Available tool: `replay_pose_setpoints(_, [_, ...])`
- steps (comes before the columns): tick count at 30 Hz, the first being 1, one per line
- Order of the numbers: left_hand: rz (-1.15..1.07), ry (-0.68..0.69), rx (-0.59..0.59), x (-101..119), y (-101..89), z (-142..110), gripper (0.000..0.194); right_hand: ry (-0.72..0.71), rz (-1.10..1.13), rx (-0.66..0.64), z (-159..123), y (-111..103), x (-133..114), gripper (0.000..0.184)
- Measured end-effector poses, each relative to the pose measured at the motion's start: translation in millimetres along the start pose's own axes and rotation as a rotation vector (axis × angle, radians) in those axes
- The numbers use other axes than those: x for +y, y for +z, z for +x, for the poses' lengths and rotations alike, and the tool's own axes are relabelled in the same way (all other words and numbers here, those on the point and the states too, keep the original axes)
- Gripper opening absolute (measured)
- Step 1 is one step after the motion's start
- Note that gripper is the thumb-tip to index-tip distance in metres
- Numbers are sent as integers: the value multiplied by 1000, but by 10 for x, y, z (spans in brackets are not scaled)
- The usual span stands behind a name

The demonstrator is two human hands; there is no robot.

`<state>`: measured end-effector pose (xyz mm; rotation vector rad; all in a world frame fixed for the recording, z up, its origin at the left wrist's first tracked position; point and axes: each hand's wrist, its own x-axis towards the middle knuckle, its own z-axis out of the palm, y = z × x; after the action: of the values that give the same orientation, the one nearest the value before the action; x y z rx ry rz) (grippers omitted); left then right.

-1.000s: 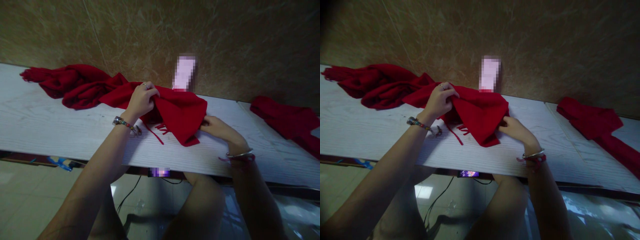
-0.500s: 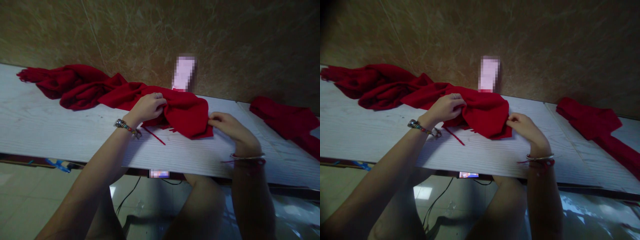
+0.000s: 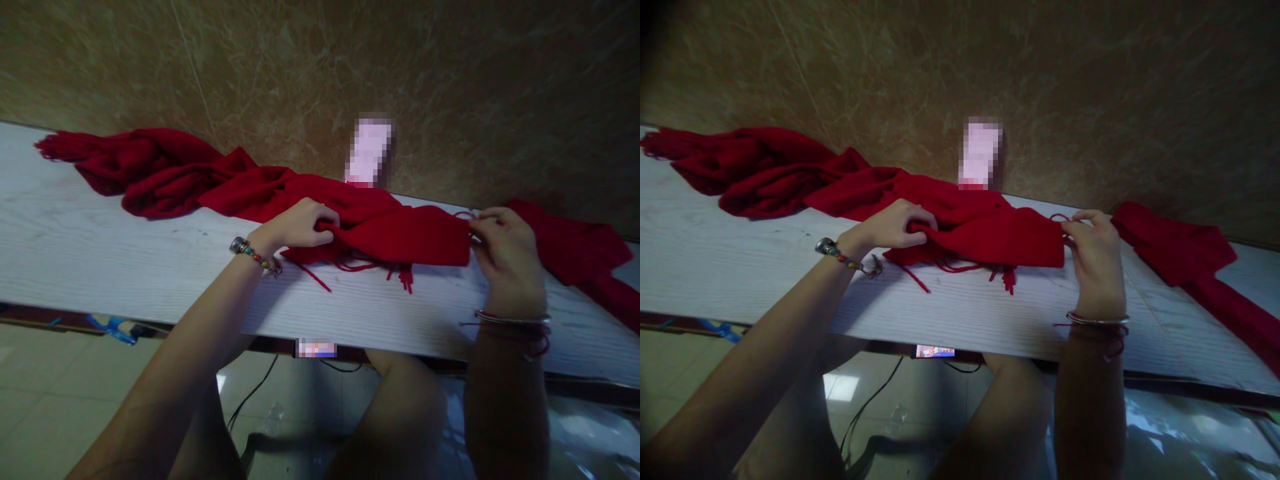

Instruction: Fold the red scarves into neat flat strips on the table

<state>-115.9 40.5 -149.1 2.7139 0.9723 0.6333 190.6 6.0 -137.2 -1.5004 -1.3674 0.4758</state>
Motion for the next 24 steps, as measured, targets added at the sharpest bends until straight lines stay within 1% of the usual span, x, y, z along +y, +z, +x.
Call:
replay_pose_setpoints(1, [-51, -3, -8, 13, -10, -5, 21, 24, -30, -37, 8, 23, 12, 8])
replay_pose_setpoints(3, [-139, -1, 10, 42, -23, -9, 27, 19, -151, -189, 21, 87, 27, 9])
replay_pose_setpoints(5, [-176, 5, 81, 63, -17, -3, 32, -54, -284, -370, 28, 152, 49, 22])
replay_pose_setpoints(6, [-160, -3, 144, 67, -4, 3, 33, -99, -333, -439, 31, 179, 67, 28])
replay_pose_setpoints(8, [-58, -50, 288, 58, 38, 20, 31, -172, -436, -537, 37, 223, 116, 34])
replay_pose_setpoints(9, [15, -85, 342, 45, 66, 30, 29, -188, -501, -578, 40, 242, 144, 36])
replay_pose_setpoints(10, [91, -121, 367, 28, 95, 38, 27, -193, -571, -611, 44, 260, 170, 37])
replay_pose_setpoints(11, [160, -154, 356, 7, 123, 45, 25, -194, -634, -622, 46, 276, 191, 37])
replay_pose_setpoints(12, [218, -181, 315, -15, 147, 51, 25, -195, -682, -610, 48, 289, 204, 37])
replay_pose_setpoints(13, [261, -204, 266, -39, 166, 54, 24, -199, -704, -567, 46, 299, 207, 35])
replay_pose_setpoints(14, [289, -227, 226, -62, 179, 56, 22, -213, -696, -490, 41, 304, 198, 31])
replay_pose_setpoints(15, [306, -252, 206, -83, 184, 57, 22, -234, -663, -381, 30, 305, 177, 26])
replay_pose_setpoints(16, [315, -278, 213, -102, 183, 56, 22, -254, -612, -250, 13, 302, 146, 21])
replay_pose_setpoints(18, [319, -326, 288, -130, 168, 53, 23, -289, -496, 32, -42, 292, 56, 12])
replay_pose_setpoints(19, [318, -345, 332, -138, 158, 52, 23, -311, -442, 144, -77, 289, 4, 10])
replay_pose_setpoints(20, [317, -360, 365, -143, 148, 50, 24, -341, -400, 199, -115, 291, -49, 10])
replay_pose_setpoints(21, [317, -374, 385, -146, 139, 47, 24, -380, -371, 179, -152, 297, -99, 11])
replay_pose_setpoints(22, [319, -389, 391, -147, 131, 42, 25, -429, -354, 81, -186, 309, -143, 12])
replay_pose_setpoints(23, [325, -408, 389, -149, 125, 36, 25, -479, -351, -86, -213, 325, -178, 12])
replay_pose_setpoints(24, [335, -431, 387, -153, 119, 27, 25, -518, -355, -288, -231, 342, -201, 13])
